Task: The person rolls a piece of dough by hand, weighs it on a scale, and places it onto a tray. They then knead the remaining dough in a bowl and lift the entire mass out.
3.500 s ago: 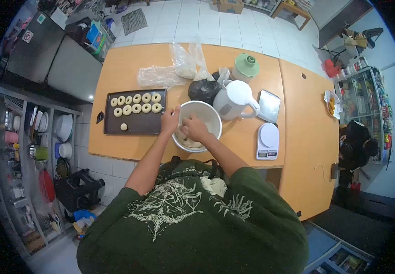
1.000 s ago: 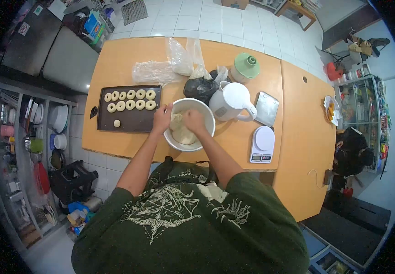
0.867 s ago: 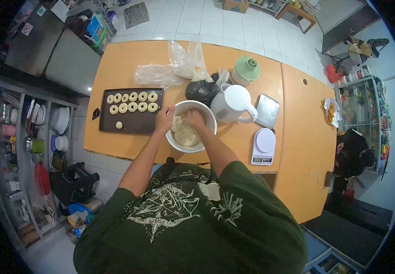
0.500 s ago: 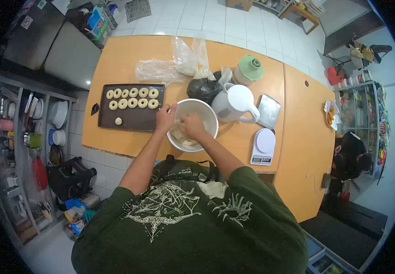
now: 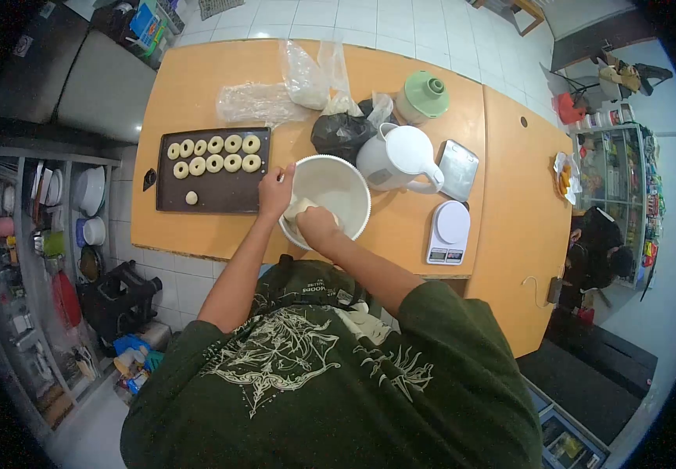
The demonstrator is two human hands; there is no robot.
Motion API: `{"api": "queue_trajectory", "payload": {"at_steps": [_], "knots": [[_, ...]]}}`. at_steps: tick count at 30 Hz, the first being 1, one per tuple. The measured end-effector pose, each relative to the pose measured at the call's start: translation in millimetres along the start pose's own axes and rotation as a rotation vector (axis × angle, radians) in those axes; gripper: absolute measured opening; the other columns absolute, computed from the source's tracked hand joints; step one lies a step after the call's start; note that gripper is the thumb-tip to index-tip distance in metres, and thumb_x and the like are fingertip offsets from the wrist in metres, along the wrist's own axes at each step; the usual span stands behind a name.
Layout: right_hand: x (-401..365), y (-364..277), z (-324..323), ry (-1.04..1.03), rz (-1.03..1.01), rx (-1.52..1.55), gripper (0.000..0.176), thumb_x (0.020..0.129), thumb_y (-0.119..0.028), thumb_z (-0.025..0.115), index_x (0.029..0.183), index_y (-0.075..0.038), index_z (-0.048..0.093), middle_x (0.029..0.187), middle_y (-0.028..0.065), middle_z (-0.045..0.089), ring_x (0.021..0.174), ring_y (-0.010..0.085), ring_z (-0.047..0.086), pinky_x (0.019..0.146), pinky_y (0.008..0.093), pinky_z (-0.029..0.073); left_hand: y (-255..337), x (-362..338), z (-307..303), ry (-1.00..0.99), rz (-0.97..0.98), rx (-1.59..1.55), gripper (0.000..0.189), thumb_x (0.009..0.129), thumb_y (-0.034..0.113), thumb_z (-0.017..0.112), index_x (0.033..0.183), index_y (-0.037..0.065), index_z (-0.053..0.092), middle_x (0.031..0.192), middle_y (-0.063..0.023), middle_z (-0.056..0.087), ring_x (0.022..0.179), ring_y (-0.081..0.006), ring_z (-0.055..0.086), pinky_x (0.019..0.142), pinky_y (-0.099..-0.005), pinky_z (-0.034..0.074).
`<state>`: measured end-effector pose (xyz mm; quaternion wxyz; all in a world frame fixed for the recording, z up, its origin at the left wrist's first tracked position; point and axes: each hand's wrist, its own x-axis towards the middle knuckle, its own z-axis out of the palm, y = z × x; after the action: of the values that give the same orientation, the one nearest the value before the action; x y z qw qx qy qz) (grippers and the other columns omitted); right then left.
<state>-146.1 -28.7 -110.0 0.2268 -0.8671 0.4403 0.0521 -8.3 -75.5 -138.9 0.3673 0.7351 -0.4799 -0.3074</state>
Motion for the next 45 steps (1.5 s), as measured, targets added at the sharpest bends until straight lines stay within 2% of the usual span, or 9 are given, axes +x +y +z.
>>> {"api": "queue_trajectory", "payload": {"at_steps": [19, 21, 23, 24, 26, 33, 37, 39, 45], "knots": [[40, 6, 38, 0.101, 0.263, 0.151, 0.018, 0.081, -0.020, 0.062, 0.079, -0.005, 0.071, 0.084, 0.0181, 0.070, 0.076, 0.0323, 0.070, 0.068, 0.0441, 0.056, -3, 1, 0, -0.104, -0.020, 0.014, 0.054, 0.094, 0.049, 0.056, 0.076, -0.002, 0.057, 0.072, -0.0250, 0.060, 0.072, -0.0451, 0.058, 0.064, -0.0494, 0.044], [35, 35, 20, -0.144, 0.034, 0.398, 0.023, 0.079, -0.024, 0.065, 0.083, -0.002, 0.072, 0.085, 0.0196, 0.071, 0.076, 0.0329, 0.070, 0.072, 0.0420, 0.055, -4, 0, 1, -0.080, -0.013, 0.018, 0.054, 0.093, 0.049, 0.056, 0.076, -0.002, 0.058, 0.072, -0.0250, 0.059, 0.072, -0.0450, 0.058, 0.064, -0.0492, 0.044], [22, 48, -10, -0.192, 0.393, 1.037, 0.028, 0.083, -0.025, 0.062, 0.086, 0.002, 0.071, 0.089, 0.0214, 0.071, 0.076, 0.0342, 0.069, 0.075, 0.0428, 0.054, -5, 0, 2, -0.048, 0.029, 0.015, 0.054, 0.093, 0.050, 0.057, 0.076, -0.002, 0.058, 0.073, -0.0254, 0.060, 0.072, -0.0452, 0.058, 0.064, -0.0490, 0.044], [27, 55, -12, -0.191, 0.390, 1.032, 0.028, 0.083, -0.025, 0.062, 0.086, 0.002, 0.071, 0.089, 0.0214, 0.071, 0.076, 0.0342, 0.069, 0.075, 0.0428, 0.054, -6, 1, 1, -0.043, 0.031, 0.012, 0.054, 0.093, 0.050, 0.057, 0.076, -0.002, 0.058, 0.073, -0.0254, 0.060, 0.072, -0.0452, 0.058, 0.064, -0.0490, 0.044], [38, 75, -3, 0.246, 0.409, 0.487, 0.031, 0.087, -0.025, 0.060, 0.095, 0.003, 0.070, 0.090, 0.0200, 0.071, 0.076, 0.0358, 0.069, 0.075, 0.0434, 0.054, -7, 2, 3, -0.081, 0.000, 0.004, 0.054, 0.092, 0.050, 0.057, 0.077, -0.002, 0.059, 0.072, -0.0254, 0.060, 0.072, -0.0455, 0.059, 0.065, -0.0493, 0.044], [85, 73, 64, -0.060, 0.445, 0.572, 0.048, 0.090, -0.047, 0.052, 0.117, -0.011, 0.068, 0.122, 0.0232, 0.062, 0.115, 0.0392, 0.057, 0.097, 0.0426, 0.045, 6, -4, -5, -0.055, 0.034, -0.013, 0.054, 0.092, 0.049, 0.058, 0.076, -0.002, 0.058, 0.073, -0.0260, 0.061, 0.071, -0.0450, 0.060, 0.063, -0.0502, 0.043], [64, 76, 36, -0.148, 0.181, 0.501, 0.046, 0.087, -0.041, 0.053, 0.116, -0.009, 0.067, 0.120, 0.0247, 0.063, 0.109, 0.0409, 0.060, 0.096, 0.0490, 0.045, 1, -1, -4, -0.070, 0.016, 0.013, 0.053, 0.092, 0.048, 0.058, 0.076, -0.003, 0.058, 0.073, -0.0258, 0.060, 0.071, -0.0448, 0.060, 0.063, -0.0500, 0.043], [24, 56, -4, 0.060, -0.040, 0.388, 0.034, 0.084, -0.037, 0.064, 0.103, -0.010, 0.071, 0.097, 0.0241, 0.064, 0.096, 0.0401, 0.061, 0.088, 0.0484, 0.047, 0, -5, -1, -0.036, 0.045, 0.010, 0.053, 0.093, 0.047, 0.058, 0.075, -0.003, 0.058, 0.071, -0.0253, 0.059, 0.070, -0.0453, 0.059, 0.063, -0.0499, 0.043], [-58, 25, -31, 0.048, -0.059, 0.147, 0.011, 0.082, -0.016, 0.064, 0.086, -0.007, 0.070, 0.083, 0.0224, 0.065, 0.081, 0.0343, 0.067, 0.073, 0.0442, 0.054, 3, -5, -1, -0.046, 0.019, 0.040, 0.053, 0.093, 0.047, 0.058, 0.075, -0.003, 0.058, 0.069, -0.0253, 0.058, 0.068, -0.0450, 0.057, 0.063, -0.0498, 0.043]]}}
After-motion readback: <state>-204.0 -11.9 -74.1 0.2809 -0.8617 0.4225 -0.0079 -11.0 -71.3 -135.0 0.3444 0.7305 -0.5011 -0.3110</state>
